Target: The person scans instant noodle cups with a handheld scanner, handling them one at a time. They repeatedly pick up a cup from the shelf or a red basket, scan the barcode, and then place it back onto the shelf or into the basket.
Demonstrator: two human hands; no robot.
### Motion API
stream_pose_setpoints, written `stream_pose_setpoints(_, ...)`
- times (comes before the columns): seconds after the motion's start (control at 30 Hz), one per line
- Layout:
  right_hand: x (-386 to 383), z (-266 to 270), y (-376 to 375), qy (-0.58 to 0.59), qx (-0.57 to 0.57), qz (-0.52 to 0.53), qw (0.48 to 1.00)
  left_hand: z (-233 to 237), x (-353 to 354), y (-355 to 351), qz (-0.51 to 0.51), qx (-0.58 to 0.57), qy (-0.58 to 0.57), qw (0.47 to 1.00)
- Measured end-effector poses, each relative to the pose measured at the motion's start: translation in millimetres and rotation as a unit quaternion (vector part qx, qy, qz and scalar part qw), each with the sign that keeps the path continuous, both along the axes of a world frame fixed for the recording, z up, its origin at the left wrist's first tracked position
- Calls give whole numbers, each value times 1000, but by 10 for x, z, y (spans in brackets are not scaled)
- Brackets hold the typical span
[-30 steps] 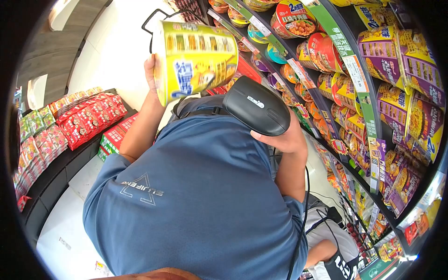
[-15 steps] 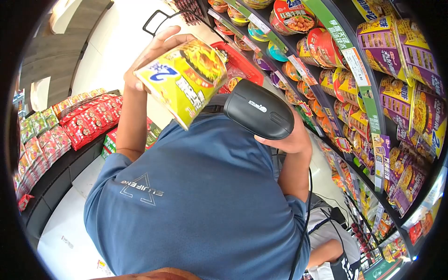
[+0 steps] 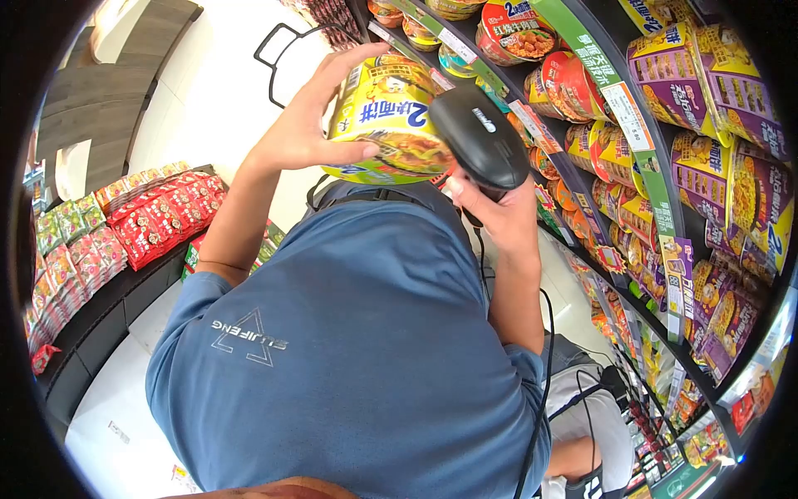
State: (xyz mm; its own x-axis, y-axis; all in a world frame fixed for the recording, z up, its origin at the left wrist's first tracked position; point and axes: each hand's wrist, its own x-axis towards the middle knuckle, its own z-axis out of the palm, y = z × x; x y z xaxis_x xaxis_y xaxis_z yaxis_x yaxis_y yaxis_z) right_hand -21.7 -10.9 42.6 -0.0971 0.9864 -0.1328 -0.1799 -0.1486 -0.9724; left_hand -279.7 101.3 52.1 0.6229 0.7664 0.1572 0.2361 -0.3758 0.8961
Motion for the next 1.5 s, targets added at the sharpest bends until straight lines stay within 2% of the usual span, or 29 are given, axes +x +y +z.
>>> stream_pose_setpoints(0.03, -18, 6, 5, 0, 0, 0, 1000, -21, 37, -28, 24, -23, -10, 999)
stream_pose_setpoints(0.1, -42, 18, 9, 7, 15, -79, 997, -40, 82, -59, 28, -29, -16, 999)
stream_pose_setpoints(0.17, 61, 19, -16, 6, 11, -77, 997, -49, 102, -73, 4, 14, -9, 1000)
stream_pose_setpoints(0.23, 209, 54, -52, -52, -28, -23, 998, 32, 107, -83, -4, 21, 27, 999)
stream_pose_setpoints(0.3, 263, 186, -18, -92, -8, -8, 996, 95, 113, -66, -47, 89, 96, 990)
stream_pose_setpoints(0.37, 265, 410, 44, -192, 68, 107, 973, 119, 143, -58, -62, 137, 94, 984)
stream_pose_setpoints(0.43, 296, 521, 111, -210, 34, 143, 967, 212, 176, -85, -90, 202, 163, 962)
stream_pose_setpoints(0.53, 341, 515, 211, -261, 35, 212, 941, 212, 231, -111, -98, 225, 157, 957)
stream_pose_setpoints(0.77, 282, 577, 323, -329, 73, 251, 907, 242, 283, -168, -116, 238, 156, 952)
stream_pose_setpoints(0.97, 244, 579, 304, -318, 82, 235, 915, 271, 301, -197, -124, 215, 144, 958)
stream_pose_setpoints(1.03, 241, 570, 288, -281, 75, 228, 929, 267, 303, -213, -125, 216, 151, 957)
stream_pose_setpoints(1.17, 316, 519, 203, -257, 72, 206, 942, 183, 278, -161, -116, 157, 129, 972)
stream_pose_setpoints(1.27, 391, 491, 84, -213, 37, 185, 959, -13, 232, -91, -37, 53, 46, 997)
stream_pose_setpoints(1.3, 419, 456, 45, -187, 18, 169, 967, -123, 220, -60, -38, 59, 45, 997)
stream_pose_setpoints(1.37, 473, 343, -28, -176, 15, 159, 971, -370, 223, 10, 43, -99, -49, 993)
stream_pose_setpoints(1.4, 482, 329, -49, -169, 6, 149, 974, -522, 269, 43, 41, -96, -49, 993)
stream_pose_setpoints(1.43, 490, 318, -68, -162, -3, 139, 977, -649, 332, 89, 91, -272, -166, 944)
stream_pose_setpoints(1.47, 488, 304, -88, -164, -1, 136, 977, -757, 379, 145, 135, -435, -273, 847)
stream_pose_setpoints(1.5, 473, 292, -104, -164, 0, 129, 978, -759, 441, 202, 132, -434, -275, 848)
